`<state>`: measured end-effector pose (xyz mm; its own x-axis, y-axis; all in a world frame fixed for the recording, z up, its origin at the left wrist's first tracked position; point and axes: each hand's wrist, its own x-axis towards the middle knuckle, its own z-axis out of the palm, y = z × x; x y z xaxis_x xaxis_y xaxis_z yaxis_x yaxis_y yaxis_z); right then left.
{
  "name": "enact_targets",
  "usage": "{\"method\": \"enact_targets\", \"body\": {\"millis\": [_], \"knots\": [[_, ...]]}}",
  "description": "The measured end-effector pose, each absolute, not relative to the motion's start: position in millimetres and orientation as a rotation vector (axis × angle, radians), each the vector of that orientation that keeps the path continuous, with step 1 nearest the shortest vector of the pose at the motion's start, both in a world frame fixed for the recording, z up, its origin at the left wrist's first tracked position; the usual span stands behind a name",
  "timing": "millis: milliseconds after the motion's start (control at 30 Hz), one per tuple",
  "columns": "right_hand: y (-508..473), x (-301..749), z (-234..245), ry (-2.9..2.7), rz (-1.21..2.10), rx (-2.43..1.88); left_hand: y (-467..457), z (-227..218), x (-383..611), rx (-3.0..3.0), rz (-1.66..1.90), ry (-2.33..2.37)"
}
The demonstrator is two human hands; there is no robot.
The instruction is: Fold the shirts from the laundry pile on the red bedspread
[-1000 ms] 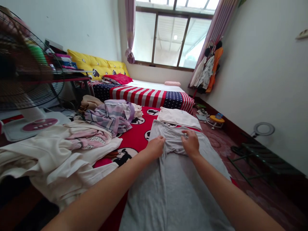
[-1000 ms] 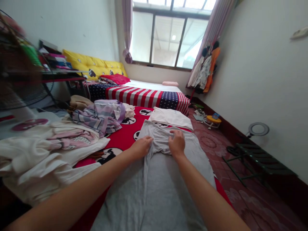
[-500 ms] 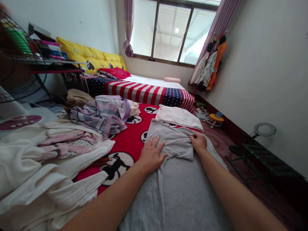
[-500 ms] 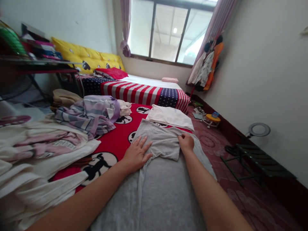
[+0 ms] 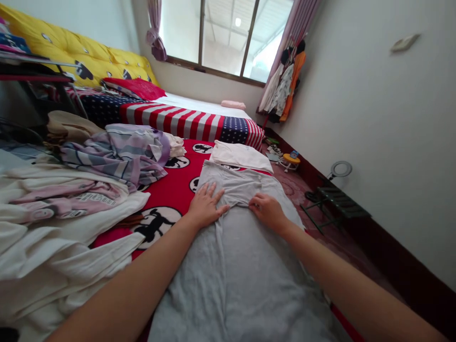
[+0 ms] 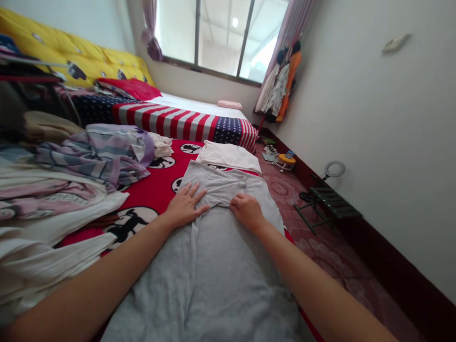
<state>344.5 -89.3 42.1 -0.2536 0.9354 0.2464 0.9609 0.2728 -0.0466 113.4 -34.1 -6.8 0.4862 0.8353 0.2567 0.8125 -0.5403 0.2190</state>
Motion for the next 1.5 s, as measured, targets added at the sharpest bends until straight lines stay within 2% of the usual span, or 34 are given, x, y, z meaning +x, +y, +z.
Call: {"method": "enact_targets", "body": {"millis": [300, 500, 667, 833, 967, 1100, 1300, 1500], "knots": [[-159, 403, 75, -2.057, -0.250, -2.443, -29, -8, 111, 2.708, 0.450, 1.450], [-228, 416, 69, -1.868, 0.084, -2.728, -34, -6, 110, 2.698, 0.590, 1.406], [-241, 413, 57, -1.764, 0.092, -2.532, -41, 5, 113, 2.730, 0.736, 1.101], [-225, 385, 69, -1.773, 0.087, -2.076, -61, 23, 129, 2.600, 0.890, 0.858], [-206, 346, 67, -1.920, 0.103, -1.877, -82, 29, 144, 2.537, 0.857, 0.719], [-192, 328, 47, -1.958, 0.322, -1.737, -96, 23, 156, 2.580, 0.692, 0.551], [-184, 357, 32, -1.418, 0.838, -1.599, -105, 20, 167, 2.655, 0.557, 0.448], [-185, 360, 38, -1.357, 1.035, -1.463, -110, 26, 175, 2.776, 0.618, 0.396]]}}
